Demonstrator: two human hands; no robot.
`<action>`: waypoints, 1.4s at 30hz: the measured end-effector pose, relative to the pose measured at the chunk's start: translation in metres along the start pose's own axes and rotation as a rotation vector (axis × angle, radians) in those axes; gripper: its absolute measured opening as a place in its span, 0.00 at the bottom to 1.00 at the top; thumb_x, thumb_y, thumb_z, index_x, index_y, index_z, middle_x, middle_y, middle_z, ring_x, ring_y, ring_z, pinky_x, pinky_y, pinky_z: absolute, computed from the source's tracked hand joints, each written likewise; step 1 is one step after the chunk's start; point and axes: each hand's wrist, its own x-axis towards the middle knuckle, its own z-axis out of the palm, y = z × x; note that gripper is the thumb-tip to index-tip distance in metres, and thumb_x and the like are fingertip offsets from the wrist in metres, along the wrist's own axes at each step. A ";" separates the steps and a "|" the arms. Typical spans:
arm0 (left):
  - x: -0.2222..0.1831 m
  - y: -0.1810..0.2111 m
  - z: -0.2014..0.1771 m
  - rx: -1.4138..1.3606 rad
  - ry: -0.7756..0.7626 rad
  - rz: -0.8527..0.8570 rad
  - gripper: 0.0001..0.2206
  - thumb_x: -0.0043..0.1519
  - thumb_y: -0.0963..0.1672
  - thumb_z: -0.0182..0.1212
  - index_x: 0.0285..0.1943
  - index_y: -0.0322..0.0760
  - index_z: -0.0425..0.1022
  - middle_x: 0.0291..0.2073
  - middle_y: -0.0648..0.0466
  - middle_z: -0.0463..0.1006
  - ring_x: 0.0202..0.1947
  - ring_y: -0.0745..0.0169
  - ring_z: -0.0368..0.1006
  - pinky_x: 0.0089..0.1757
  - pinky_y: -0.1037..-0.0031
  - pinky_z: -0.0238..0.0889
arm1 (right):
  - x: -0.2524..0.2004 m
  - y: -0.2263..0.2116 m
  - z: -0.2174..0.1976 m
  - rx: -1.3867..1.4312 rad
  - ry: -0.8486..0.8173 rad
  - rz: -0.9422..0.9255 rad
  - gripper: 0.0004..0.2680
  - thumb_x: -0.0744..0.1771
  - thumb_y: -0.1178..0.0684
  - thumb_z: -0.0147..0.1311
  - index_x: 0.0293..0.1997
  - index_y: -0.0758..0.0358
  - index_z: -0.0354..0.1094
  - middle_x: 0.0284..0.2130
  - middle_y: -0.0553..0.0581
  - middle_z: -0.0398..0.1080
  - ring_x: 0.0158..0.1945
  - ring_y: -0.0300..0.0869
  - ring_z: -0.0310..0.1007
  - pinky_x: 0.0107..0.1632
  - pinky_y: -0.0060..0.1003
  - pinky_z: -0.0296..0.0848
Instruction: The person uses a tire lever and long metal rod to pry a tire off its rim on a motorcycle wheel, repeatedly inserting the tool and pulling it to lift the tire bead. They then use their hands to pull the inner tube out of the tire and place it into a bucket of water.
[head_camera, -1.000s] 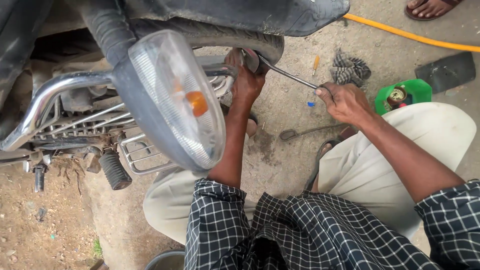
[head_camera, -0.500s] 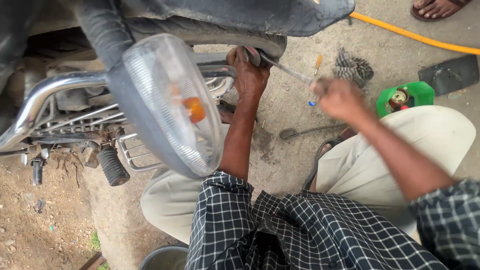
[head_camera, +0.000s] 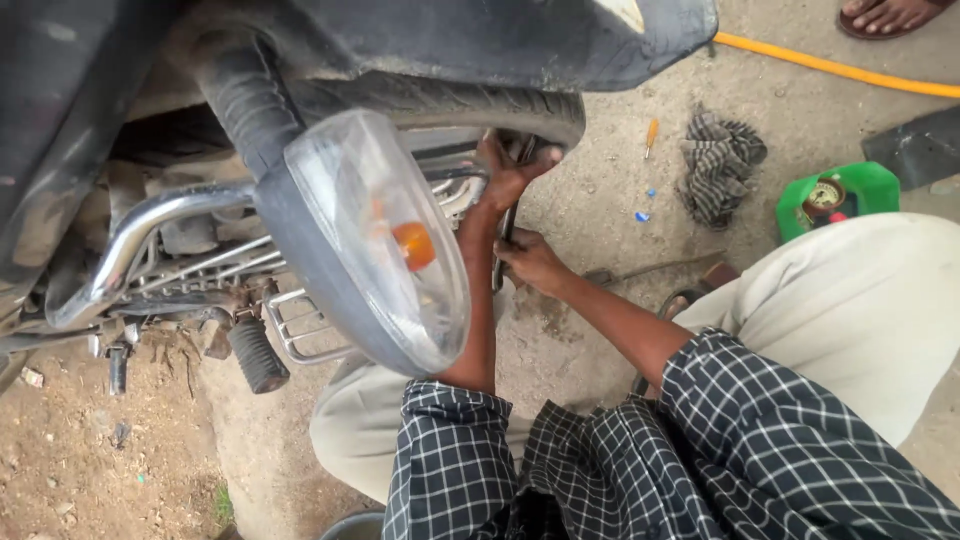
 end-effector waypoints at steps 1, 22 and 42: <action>0.005 0.006 -0.005 -0.017 0.001 0.016 0.40 0.41 0.50 0.84 0.57 0.28 0.63 0.49 0.41 0.75 0.50 0.45 0.72 0.52 0.61 0.70 | 0.001 0.000 -0.003 -0.081 -0.014 -0.032 0.08 0.71 0.52 0.56 0.46 0.68 0.72 0.32 0.50 0.69 0.32 0.36 0.63 0.34 0.36 0.67; -0.086 0.069 -0.003 -0.624 0.527 0.208 0.25 0.65 0.49 0.68 0.65 0.28 0.70 0.56 0.43 0.78 0.57 0.48 0.74 0.59 0.63 0.67 | -0.131 -0.171 -0.109 -1.124 0.383 -0.476 0.14 0.66 0.47 0.60 0.53 0.66 0.73 0.39 0.69 0.76 0.38 0.59 0.77 0.41 0.49 0.74; 0.038 -0.054 0.070 -1.866 -0.105 -0.181 0.17 0.73 0.49 0.40 0.48 0.29 0.67 0.35 0.41 0.71 0.46 0.34 0.73 0.54 0.22 0.58 | -0.081 -0.235 -0.132 -1.449 0.297 0.076 0.20 0.71 0.31 0.39 0.56 0.52 0.74 0.34 0.66 0.76 0.40 0.58 0.76 0.41 0.56 0.72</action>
